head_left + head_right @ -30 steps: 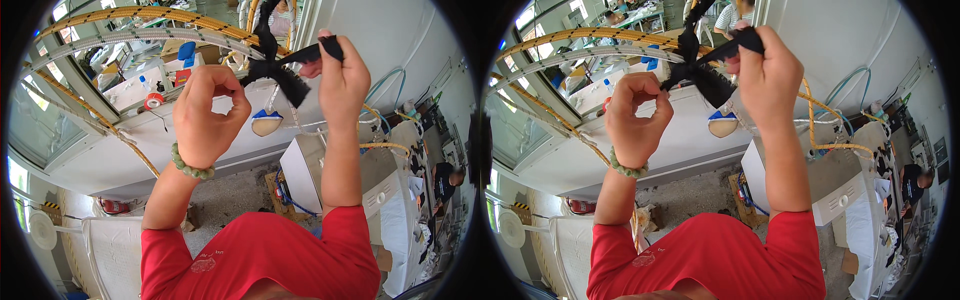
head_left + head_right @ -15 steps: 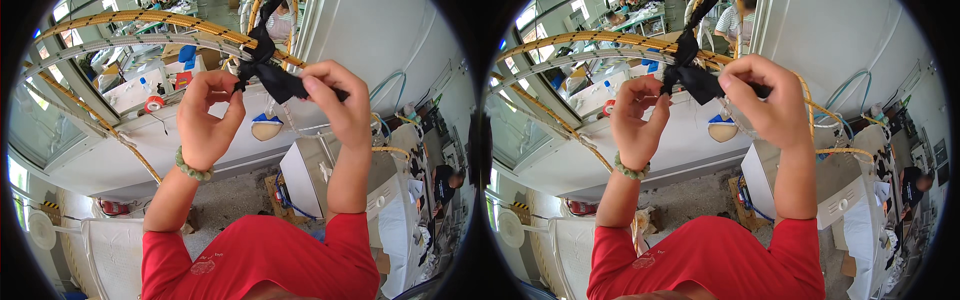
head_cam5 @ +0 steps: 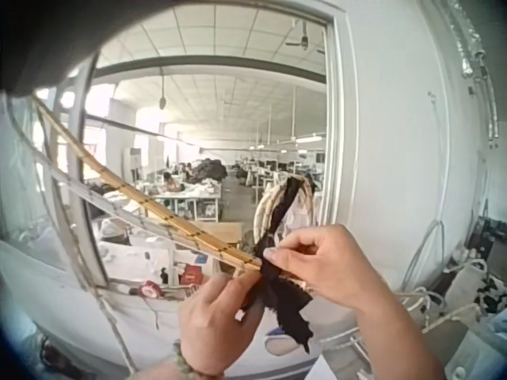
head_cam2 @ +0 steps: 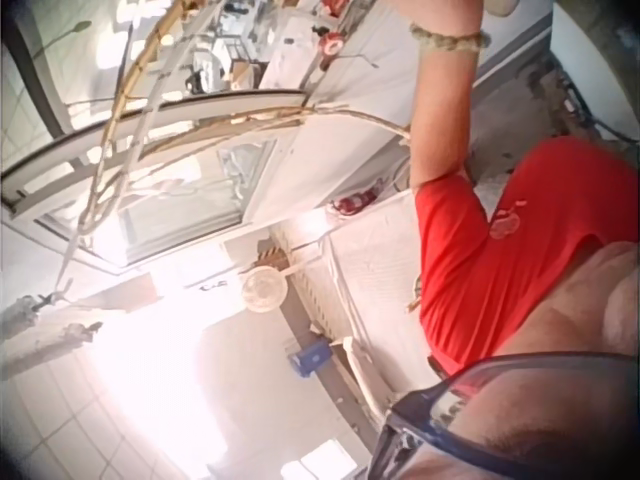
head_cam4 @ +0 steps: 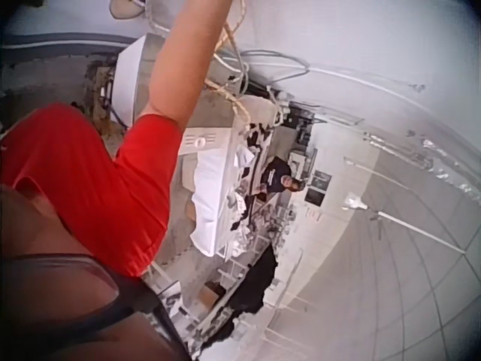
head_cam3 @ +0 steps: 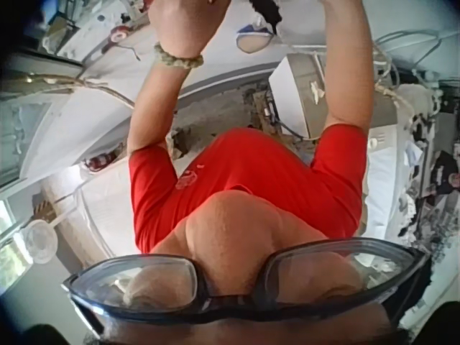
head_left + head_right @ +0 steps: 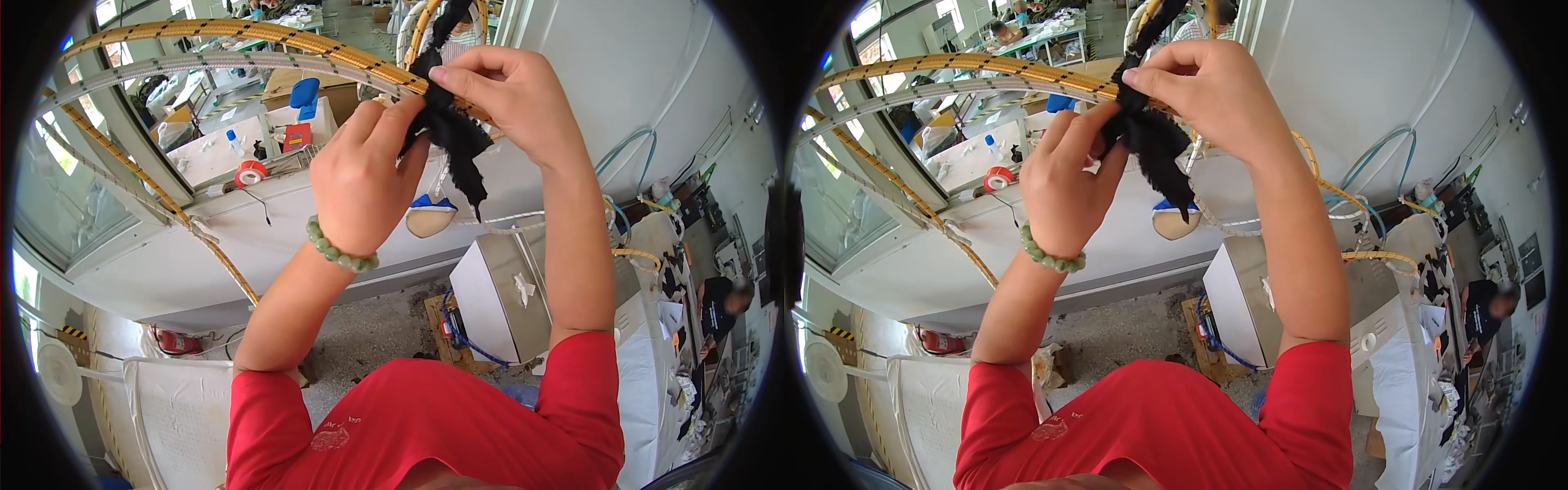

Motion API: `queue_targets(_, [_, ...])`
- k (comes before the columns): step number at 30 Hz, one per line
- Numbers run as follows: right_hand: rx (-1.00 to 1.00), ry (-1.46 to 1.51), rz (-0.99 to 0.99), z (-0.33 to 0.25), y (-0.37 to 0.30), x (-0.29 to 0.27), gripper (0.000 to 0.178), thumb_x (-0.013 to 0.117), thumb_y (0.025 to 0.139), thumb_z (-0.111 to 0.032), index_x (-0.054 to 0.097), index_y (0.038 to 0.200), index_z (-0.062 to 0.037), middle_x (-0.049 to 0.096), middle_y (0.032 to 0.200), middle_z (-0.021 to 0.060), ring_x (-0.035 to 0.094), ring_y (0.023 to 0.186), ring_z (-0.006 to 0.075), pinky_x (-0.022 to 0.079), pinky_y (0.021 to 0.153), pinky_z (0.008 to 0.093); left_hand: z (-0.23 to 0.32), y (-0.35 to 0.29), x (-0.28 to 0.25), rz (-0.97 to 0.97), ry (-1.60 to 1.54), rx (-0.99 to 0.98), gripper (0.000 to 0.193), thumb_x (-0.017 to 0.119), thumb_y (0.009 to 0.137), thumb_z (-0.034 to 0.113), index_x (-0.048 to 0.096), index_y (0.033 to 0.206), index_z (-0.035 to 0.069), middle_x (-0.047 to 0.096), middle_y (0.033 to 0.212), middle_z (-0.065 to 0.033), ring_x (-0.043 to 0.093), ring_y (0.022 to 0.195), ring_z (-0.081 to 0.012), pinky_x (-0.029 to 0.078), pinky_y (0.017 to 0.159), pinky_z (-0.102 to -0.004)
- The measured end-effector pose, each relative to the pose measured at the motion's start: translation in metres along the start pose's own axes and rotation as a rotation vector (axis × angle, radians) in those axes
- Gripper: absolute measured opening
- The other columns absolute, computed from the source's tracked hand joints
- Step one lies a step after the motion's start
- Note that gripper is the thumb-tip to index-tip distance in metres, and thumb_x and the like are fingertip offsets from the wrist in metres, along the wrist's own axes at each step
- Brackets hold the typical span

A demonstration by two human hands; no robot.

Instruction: Iron and fold a grey long-sleeved shirt on a pressing table.

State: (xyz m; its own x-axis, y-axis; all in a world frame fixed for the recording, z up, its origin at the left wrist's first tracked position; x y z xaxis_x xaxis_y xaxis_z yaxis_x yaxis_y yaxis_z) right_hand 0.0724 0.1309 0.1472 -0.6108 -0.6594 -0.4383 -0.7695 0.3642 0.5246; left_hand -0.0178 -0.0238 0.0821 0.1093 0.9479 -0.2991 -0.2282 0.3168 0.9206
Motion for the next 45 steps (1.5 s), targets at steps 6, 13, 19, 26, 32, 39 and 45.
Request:
queue_targets(6, [-0.118,0.003,0.213,-0.003,-0.002,0.005,0.019,0.076,0.094,-0.018,0.074,0.095,0.0013,0.063,0.075,-0.0050,0.053,0.068,0.0008,0.038,0.058,0.0192,0.003,0.000,-0.001,-0.028,0.064,0.151,0.035,0.075,0.079,0.007,0.067,0.113,0.009,0.061,0.082,-0.0053,0.062,0.066,-0.0257,0.049,0.057,-0.0361])
queue_targets(13, [-0.122,0.007,0.383,-0.003,-0.001,-0.005,0.020,0.076,0.095,-0.019,0.073,0.093,0.0011,0.064,0.076,-0.0043,0.053,0.068,0.0008,0.038,0.059,0.0190,0.011,0.002,-0.006,-0.117,0.048,0.082,0.036,0.072,0.083,0.006,0.064,0.118,0.008,0.065,0.087,-0.0088,0.064,0.069,-0.0292,0.051,0.061,-0.0391])
queue_targets(19, [-0.169,-0.025,0.479,0.002,-0.001,-0.007,0.024,0.076,0.095,-0.022,0.073,0.094,0.0016,0.064,0.076,-0.0041,0.053,0.069,0.0018,0.040,0.061,0.0205,0.011,0.000,-0.008,-0.165,0.025,0.064,0.035,0.070,0.085,0.005,0.063,0.119,0.007,0.065,0.086,-0.0106,0.064,0.069,-0.0304,0.052,0.062,-0.0397])
queue_targets(26, [-0.101,-0.076,0.517,0.004,0.000,-0.013,0.026,0.076,0.094,-0.024,0.074,0.093,0.0018,0.066,0.077,-0.0029,0.054,0.071,0.0033,0.042,0.063,0.0218,0.012,-0.003,-0.009,-0.147,-0.078,0.025,0.033,0.070,0.087,0.002,0.061,0.119,0.005,0.061,0.077,-0.0084,0.061,0.064,-0.0287,0.048,0.058,-0.0400])
queue_targets(32, [-0.106,-0.075,0.527,0.007,0.000,-0.014,0.030,0.076,0.093,-0.027,0.074,0.092,0.0022,0.066,0.076,-0.0016,0.055,0.071,0.0047,0.044,0.064,0.0227,0.017,-0.006,-0.008,-0.163,-0.220,-0.122,0.032,0.070,0.088,0.000,0.058,0.117,0.004,0.054,0.069,-0.0057,0.057,0.058,-0.0262,0.044,0.053,-0.0392])
queue_targets(39, [-0.079,-0.021,0.435,0.000,0.000,-0.011,0.029,0.074,0.095,-0.029,0.072,0.095,0.0000,0.064,0.077,-0.0016,0.050,0.064,0.0027,0.037,0.056,0.0216,0.011,-0.005,-0.009,-0.131,-0.268,-0.232,0.027,0.073,0.088,0.003,0.059,0.111,0.002,0.053,0.068,-0.0060,0.056,0.057,-0.0253,0.043,0.052,-0.0380])
queue_targets(45, [0.056,0.349,0.257,-0.015,-0.011,-0.010,0.026,0.073,0.096,-0.029,0.070,0.097,-0.0035,0.061,0.078,-0.0025,0.046,0.060,0.0014,0.029,0.048,0.0217,0.013,0.001,-0.007,-0.061,-0.180,-0.088,0.018,0.077,0.089,0.011,0.061,0.093,0.002,0.056,0.072,-0.0083,0.058,0.059,-0.0246,0.044,0.053,-0.0381])
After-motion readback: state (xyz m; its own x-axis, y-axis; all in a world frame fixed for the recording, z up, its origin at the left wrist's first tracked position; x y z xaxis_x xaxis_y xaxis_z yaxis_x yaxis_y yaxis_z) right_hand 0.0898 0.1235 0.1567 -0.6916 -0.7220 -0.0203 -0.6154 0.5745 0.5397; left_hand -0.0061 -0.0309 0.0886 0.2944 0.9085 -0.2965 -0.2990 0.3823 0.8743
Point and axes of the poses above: each hand's wrist, its own y-axis towards the middle knuckle, its own x-axis out of the palm, z = x × y, the point moved 4 cm from there along y, towards the middle knuckle
